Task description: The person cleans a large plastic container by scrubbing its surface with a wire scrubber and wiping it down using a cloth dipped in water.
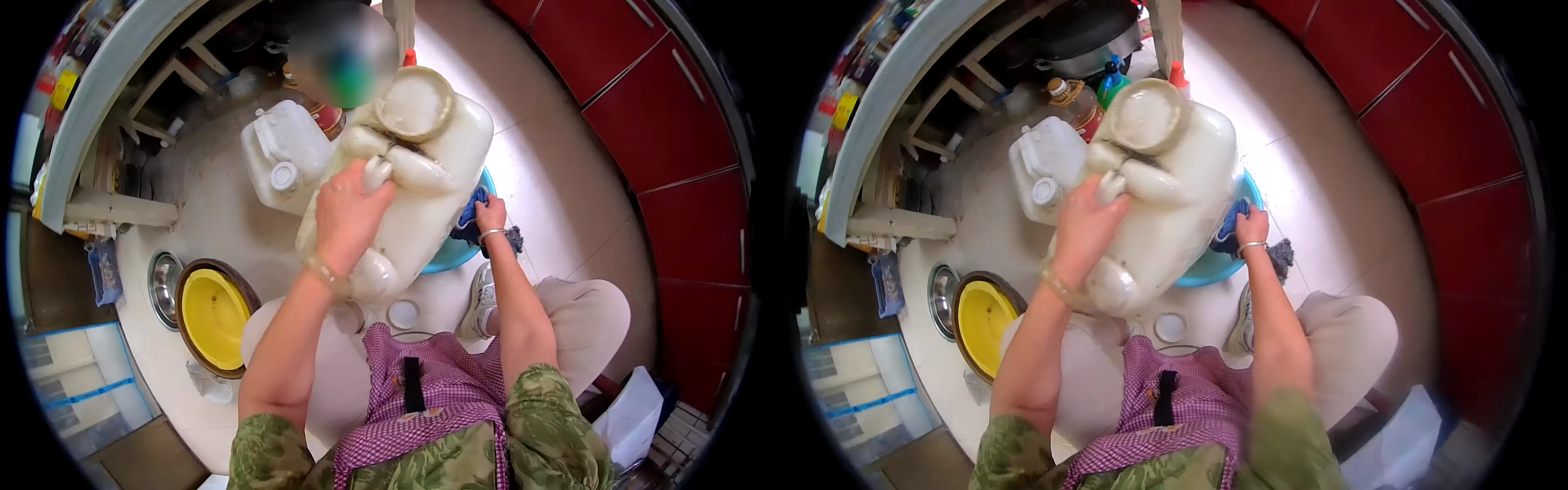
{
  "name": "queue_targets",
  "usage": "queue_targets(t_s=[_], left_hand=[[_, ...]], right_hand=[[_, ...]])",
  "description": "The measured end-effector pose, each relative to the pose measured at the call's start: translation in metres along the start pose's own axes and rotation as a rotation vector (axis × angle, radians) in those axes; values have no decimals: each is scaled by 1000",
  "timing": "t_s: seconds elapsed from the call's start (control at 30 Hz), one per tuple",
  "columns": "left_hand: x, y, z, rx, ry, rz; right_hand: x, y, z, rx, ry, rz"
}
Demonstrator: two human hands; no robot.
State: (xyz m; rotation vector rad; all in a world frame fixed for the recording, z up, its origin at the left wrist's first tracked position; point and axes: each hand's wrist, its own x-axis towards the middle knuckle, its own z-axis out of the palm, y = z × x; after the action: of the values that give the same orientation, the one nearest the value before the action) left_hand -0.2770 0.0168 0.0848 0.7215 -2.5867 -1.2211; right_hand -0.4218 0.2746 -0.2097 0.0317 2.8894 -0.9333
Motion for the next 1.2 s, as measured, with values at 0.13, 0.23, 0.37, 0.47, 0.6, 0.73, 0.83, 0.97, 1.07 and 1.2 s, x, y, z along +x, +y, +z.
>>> queue_targets(t_s=[0.13,0.23,0.37,0.47,0.6,0.73,0.83,0.97,1.07,1.2], left_hand=[[2,8,-4,3,-31,-65],[-1,10,-2,-15,-66,-88],[-4,13,-2,4,-83,-39],[-3,10,0,-33,-117,-110],[-1,-7,-5,-92,-144,-94],[13,-9,-14,5,-28,-24],[9,-12,-15,6,-16,14],[4,-9,-5,34,8,86],[1,0,-6,34,-1,80],[-8,10,5,61,-37,129]], right_hand=[[-13,24,62,-244,-204,-36],[-23,16,78,-383,-387,-25],[-18,71,168,-456,-457,-84],[-8,121,233,-152,-395,64],[11,102,161,-10,-421,160],[12,41,56,52,-199,210],[7,32,16,283,110,93],[-16,-43,-88,699,39,-26],[-62,-129,-181,989,-69,-108],[-79,-221,-257,547,98,-642]])
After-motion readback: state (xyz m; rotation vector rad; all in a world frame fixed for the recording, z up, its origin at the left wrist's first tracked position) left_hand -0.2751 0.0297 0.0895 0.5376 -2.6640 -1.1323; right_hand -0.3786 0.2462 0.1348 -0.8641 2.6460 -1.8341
